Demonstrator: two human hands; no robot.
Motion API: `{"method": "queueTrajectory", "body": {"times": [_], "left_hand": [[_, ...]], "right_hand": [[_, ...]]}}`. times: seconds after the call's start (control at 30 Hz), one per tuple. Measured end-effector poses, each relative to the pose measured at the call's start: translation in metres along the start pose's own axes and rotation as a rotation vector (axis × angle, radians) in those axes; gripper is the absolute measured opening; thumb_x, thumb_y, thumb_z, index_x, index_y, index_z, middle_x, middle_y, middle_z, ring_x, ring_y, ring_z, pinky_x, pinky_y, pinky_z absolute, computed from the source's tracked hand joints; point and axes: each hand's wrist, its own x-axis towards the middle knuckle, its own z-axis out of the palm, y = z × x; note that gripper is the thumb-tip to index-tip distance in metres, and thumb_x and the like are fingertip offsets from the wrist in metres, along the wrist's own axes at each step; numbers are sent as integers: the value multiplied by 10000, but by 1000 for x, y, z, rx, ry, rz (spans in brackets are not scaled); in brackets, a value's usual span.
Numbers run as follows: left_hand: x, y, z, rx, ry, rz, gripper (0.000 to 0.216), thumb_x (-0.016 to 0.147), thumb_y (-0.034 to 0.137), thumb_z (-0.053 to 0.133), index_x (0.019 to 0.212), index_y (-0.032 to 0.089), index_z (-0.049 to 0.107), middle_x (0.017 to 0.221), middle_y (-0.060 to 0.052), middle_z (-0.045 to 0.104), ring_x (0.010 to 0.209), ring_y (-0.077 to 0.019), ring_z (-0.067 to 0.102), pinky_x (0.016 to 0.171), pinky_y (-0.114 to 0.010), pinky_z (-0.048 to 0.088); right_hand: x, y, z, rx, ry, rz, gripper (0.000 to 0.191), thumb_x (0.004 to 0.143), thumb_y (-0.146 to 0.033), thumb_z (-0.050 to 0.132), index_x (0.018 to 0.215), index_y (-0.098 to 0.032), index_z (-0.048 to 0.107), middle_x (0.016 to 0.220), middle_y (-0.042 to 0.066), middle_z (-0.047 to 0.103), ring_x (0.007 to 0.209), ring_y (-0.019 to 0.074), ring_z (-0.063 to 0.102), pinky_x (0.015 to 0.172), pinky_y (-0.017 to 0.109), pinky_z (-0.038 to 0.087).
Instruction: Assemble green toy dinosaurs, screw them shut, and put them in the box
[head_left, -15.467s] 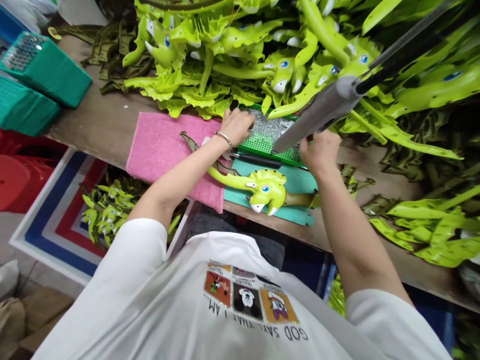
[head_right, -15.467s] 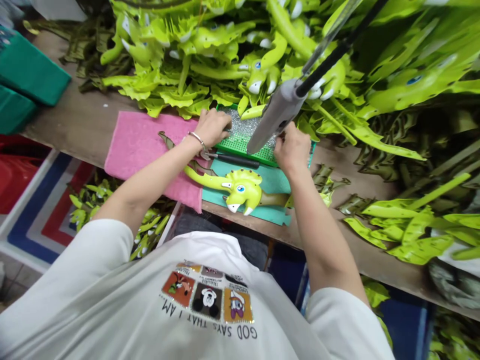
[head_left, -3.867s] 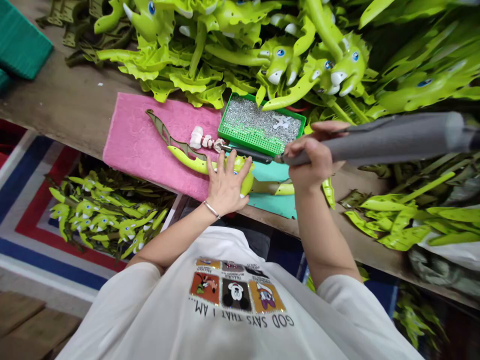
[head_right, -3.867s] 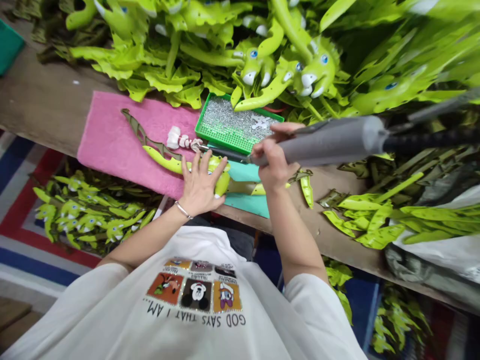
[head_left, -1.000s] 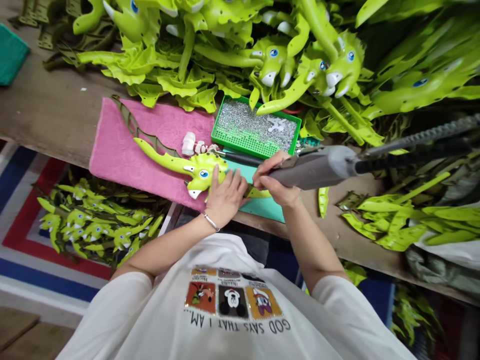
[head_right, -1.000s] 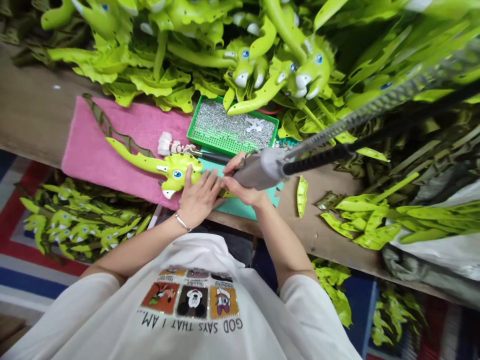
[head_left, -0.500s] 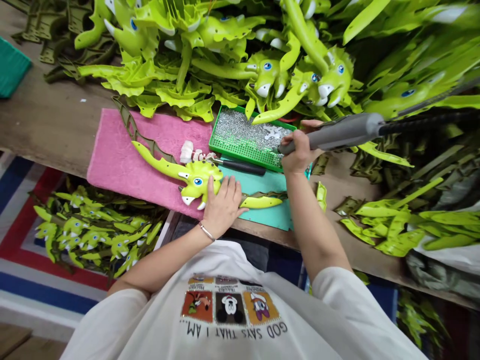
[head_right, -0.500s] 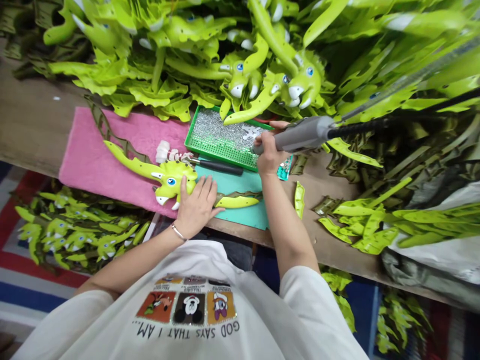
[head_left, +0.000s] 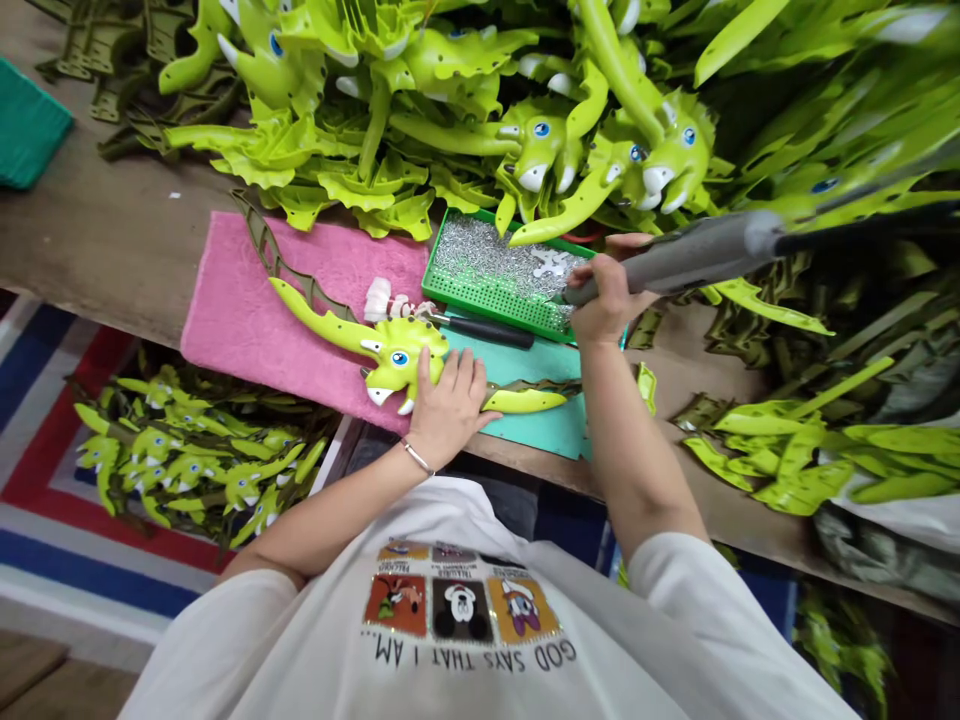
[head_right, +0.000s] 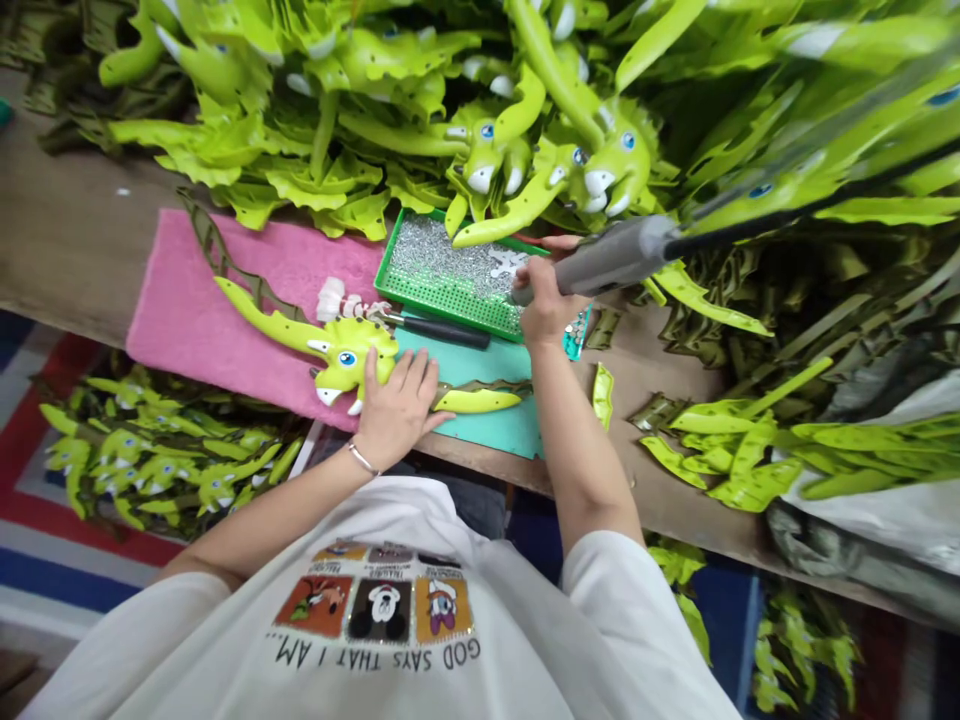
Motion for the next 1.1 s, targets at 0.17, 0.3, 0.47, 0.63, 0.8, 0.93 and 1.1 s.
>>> {"method": "queueTrajectory", "body": {"times": [0.17,0.3,0.47,0.63,0.8,0.93,1.1], "left_hand": [[0,0,2,-7,15,6,708,949,550,585,1457,68,485,1483,-257,521,1397,-382,488,1181,-742,247],[0,0,2,-17,-3,-7,680,959,531,580,1481,112,467,1501,-235,512,1410,-373,478,1188,-741,231],[-1,0,3,-22,18,-5,671,964,532,569,1481,115,475,1501,-239,509,1404,-380,482,1191,-736,229],[0,0,4,-16,26,-11,628,983,503,541,1470,110,491,1481,-237,532,1379,-372,513,1193,-720,249],[0,1,6,-24,34,-23,557,1012,446,487,1473,133,494,1495,-221,524,1393,-365,502,1196,-722,238],[-1,1,9,-21,44,-27,564,1019,462,467,1477,133,487,1498,-224,519,1390,-370,503,1181,-738,247],[-1,1,5,-18,22,-15,691,954,538,582,1488,115,467,1496,-236,517,1395,-380,490,1192,-728,237]], "right_hand": [[-39,-59,-11,221,-187,-41,152,767,-303,707,907,-272,654,558,-71,588,419,122,495,436,281,432],[-87,-88,-26,240,-425,33,167,800,-357,733,954,-311,686,564,-69,612,390,133,466,420,305,429],[-117,-81,-43,113,-591,151,261,874,-474,652,732,-255,668,545,-33,554,506,150,536,474,309,458],[-123,-66,-46,57,-626,216,297,878,-484,643,696,-249,647,599,-27,569,558,143,551,491,299,472],[-125,-60,-38,135,-607,143,155,806,-386,737,839,-284,625,603,-61,625,478,137,551,480,313,494],[-111,-67,-35,138,-748,184,156,806,-374,740,904,-308,639,592,-59,650,457,154,583,441,312,481],[-64,-67,-21,213,-411,-14,215,768,-413,755,944,-331,662,550,-81,617,400,147,525,416,311,454]]}}
